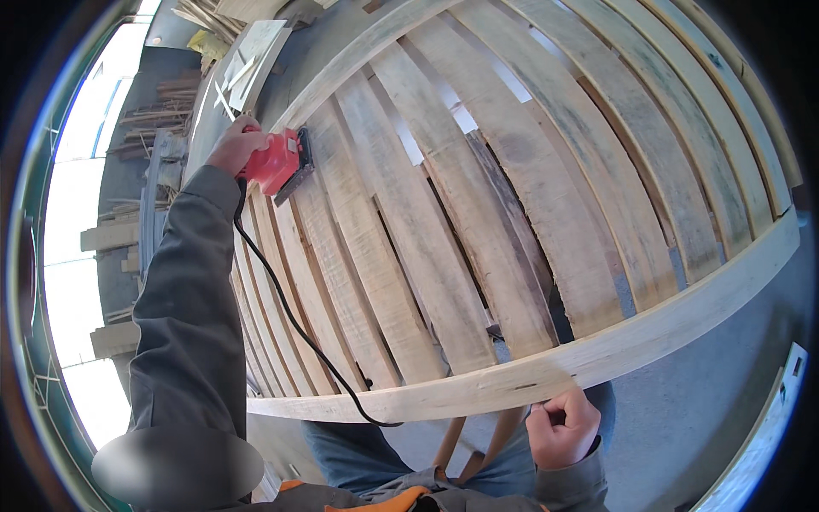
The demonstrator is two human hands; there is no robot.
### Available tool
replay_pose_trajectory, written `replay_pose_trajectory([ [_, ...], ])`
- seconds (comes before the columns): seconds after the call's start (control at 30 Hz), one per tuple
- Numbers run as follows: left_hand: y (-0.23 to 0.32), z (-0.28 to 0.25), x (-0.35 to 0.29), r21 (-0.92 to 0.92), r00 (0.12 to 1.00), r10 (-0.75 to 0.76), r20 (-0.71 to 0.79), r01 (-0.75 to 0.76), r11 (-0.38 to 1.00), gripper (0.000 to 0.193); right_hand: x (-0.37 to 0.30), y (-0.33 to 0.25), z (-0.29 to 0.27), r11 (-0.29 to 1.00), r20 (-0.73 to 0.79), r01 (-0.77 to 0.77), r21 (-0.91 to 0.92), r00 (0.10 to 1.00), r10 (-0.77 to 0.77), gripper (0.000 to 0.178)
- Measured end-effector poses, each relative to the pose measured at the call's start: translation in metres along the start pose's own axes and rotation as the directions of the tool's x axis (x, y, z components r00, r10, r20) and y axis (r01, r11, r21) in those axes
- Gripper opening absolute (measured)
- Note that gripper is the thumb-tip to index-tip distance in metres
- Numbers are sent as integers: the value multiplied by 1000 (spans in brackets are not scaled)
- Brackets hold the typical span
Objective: The person uses a red electric sander to smooth the surface of a wooden slatted structure. The sander is moved systematically across the slats and frame, with the cord managed to avoid obstruction.
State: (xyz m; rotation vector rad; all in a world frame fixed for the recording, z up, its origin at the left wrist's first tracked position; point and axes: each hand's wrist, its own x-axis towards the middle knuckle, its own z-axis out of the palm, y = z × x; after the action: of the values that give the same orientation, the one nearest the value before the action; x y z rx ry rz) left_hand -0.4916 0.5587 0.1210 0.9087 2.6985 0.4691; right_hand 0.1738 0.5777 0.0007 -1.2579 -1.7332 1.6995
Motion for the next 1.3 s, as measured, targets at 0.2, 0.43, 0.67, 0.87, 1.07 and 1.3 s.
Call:
replay_pose_trajectory([
  [0.2,-2,-1,6,-73,1000,-17,-6,17,997,39,0,1,-2,1000,-3,12,-25,1000,-12,25],
  [0.43,-31,-3,-33,-6,994,-88,-67,88,996,40,2,-6,-1,1000,3,10,-11,1000,-10,24],
  [0.67,-27,5,-81,177,993,-71,-97,87,980,43,1,-7,0,1000,11,3,19,1000,-3,22],
  [0.87,-7,8,-144,187,999,-39,-18,42,981,41,1,3,3,999,-20,34,12,999,-34,21],
  [1.07,10,24,-202,182,999,-29,-37,35,983,42,1,-2,2,1000,-3,7,-14,1000,-7,21],
  [1.3,26,24,-172,158,1000,-13,1,13,987,38,1,-8,3,1000,19,-26,2,999,26,21],
])
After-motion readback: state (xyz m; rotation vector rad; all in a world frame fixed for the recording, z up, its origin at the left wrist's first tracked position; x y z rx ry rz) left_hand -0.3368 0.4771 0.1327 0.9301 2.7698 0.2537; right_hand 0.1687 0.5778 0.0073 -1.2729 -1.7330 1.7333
